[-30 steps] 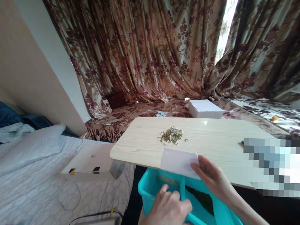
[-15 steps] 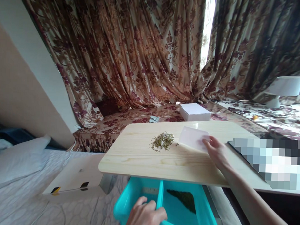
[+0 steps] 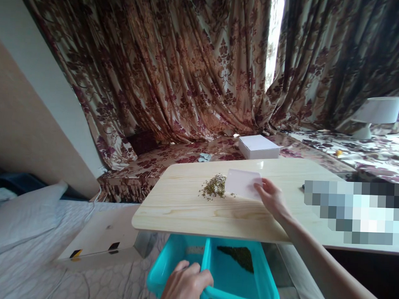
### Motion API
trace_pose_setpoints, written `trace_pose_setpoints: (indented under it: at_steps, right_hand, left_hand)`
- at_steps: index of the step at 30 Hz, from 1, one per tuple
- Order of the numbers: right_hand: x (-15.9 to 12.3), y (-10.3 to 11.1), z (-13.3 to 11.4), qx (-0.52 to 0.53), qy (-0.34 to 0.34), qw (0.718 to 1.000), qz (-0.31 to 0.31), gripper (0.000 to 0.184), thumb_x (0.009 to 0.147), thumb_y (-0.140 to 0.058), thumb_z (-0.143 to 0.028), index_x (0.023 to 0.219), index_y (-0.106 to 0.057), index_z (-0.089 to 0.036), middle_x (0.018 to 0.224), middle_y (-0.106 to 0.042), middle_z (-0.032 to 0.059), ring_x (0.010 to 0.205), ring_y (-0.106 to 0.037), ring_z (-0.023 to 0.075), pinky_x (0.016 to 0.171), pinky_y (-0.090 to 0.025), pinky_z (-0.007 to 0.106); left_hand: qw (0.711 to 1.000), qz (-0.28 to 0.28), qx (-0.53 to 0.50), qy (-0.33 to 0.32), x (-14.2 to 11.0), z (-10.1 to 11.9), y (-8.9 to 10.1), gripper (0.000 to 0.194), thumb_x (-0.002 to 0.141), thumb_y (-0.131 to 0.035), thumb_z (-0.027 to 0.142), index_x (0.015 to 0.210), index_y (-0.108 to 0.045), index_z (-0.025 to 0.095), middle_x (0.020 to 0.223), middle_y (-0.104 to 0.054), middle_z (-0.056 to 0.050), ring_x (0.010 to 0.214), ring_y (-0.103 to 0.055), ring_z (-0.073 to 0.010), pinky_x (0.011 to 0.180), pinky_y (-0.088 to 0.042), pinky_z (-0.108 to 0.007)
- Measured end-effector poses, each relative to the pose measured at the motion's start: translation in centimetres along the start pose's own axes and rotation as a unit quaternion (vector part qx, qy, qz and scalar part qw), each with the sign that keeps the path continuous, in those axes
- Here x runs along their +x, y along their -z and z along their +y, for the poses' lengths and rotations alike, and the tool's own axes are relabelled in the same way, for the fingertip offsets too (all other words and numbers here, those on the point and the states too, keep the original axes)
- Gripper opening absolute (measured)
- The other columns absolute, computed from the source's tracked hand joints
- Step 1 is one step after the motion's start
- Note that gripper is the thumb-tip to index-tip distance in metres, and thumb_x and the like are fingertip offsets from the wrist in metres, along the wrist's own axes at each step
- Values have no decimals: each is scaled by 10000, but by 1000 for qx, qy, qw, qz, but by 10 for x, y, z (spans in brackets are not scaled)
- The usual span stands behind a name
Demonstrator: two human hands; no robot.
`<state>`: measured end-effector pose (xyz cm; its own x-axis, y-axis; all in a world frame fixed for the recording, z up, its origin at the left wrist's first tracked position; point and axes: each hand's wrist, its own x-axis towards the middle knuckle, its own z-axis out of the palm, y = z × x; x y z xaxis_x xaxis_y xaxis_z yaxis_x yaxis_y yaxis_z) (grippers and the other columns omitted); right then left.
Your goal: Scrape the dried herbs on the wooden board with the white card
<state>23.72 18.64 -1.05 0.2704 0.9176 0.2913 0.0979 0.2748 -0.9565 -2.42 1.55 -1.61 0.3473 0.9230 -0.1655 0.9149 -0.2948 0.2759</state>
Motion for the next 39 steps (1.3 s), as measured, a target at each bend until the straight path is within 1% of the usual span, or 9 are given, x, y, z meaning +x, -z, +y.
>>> trace_pose_setpoints:
  at_steps: [5,12,15,18,23,25,30,34,39]
  right_hand:
    - [-3,-9,0,-2,-9,1000,-24,165,691,-585,-283,826,-608,-192,687,-715,21,617,-658,163,551,-482,243]
    - [-3,-10,-2,5,-3,1000,-9,172,678,-585,-296,813,-593,-189,707,-711,35,648,-656,167,585,-486,255]
    - [-4,-14,-3,4,-11,1000,-26,169,678,-581,-297,808,-594,-190,695,-709,34,620,-648,163,565,-480,251]
    - [-11,-10,-4,-6,-8,1000,-22,185,680,-587,-302,822,-605,-186,703,-711,34,632,-648,168,560,-480,250]
    - [-26,8,-6,-28,-7,999,32,236,695,-599,-327,871,-628,-172,781,-722,56,709,-658,191,603,-499,261]
    - [-29,11,-6,-31,-9,999,41,253,697,-601,-335,887,-631,-169,801,-723,62,719,-660,198,613,-504,268]
    - [-30,11,-4,-47,-23,998,38,276,699,-586,-342,902,-632,-161,794,-716,64,723,-660,203,611,-500,270]
    - [-31,11,-4,-53,-16,997,51,278,705,-586,-336,914,-633,-159,812,-717,67,721,-659,200,614,-501,272]
    - [-27,7,-1,-9,-8,1000,20,267,692,-618,-364,877,-619,-172,794,-721,66,743,-669,200,640,-513,274]
  left_hand:
    - [1000,-25,2,2,3,-4,-1,161,726,-661,329,874,-633,274,838,-571,22,866,-515,-203,784,-372,-275]
    - [1000,4,-20,17,-4,-1,1,152,733,-611,216,877,-616,267,852,-558,22,938,-499,-204,836,-359,-286]
    - [999,3,-25,21,-6,-2,2,162,731,-604,207,881,-615,268,856,-560,24,935,-498,-202,834,-358,-283]
    - [999,6,-42,29,-6,-5,4,162,734,-601,209,885,-620,264,875,-573,19,951,-496,-204,854,-349,-283]
    - [997,12,-69,46,-5,-5,6,118,756,-590,231,867,-622,256,886,-592,5,947,-498,-213,835,-344,-284]
    - [996,18,-72,51,-4,-5,4,108,754,-593,238,858,-621,254,890,-592,3,950,-496,-218,826,-343,-285]
    - [996,6,-67,59,-3,-4,2,146,709,-639,269,853,-627,247,873,-589,-1,927,-502,-225,804,-343,-293]
    - [996,3,-72,61,-4,-4,3,169,700,-660,295,859,-631,246,888,-587,-3,945,-494,-229,813,-337,-295]
    - [996,5,-69,59,-3,-4,2,144,712,-647,286,847,-627,239,874,-583,-3,927,-498,-223,796,-336,-293]
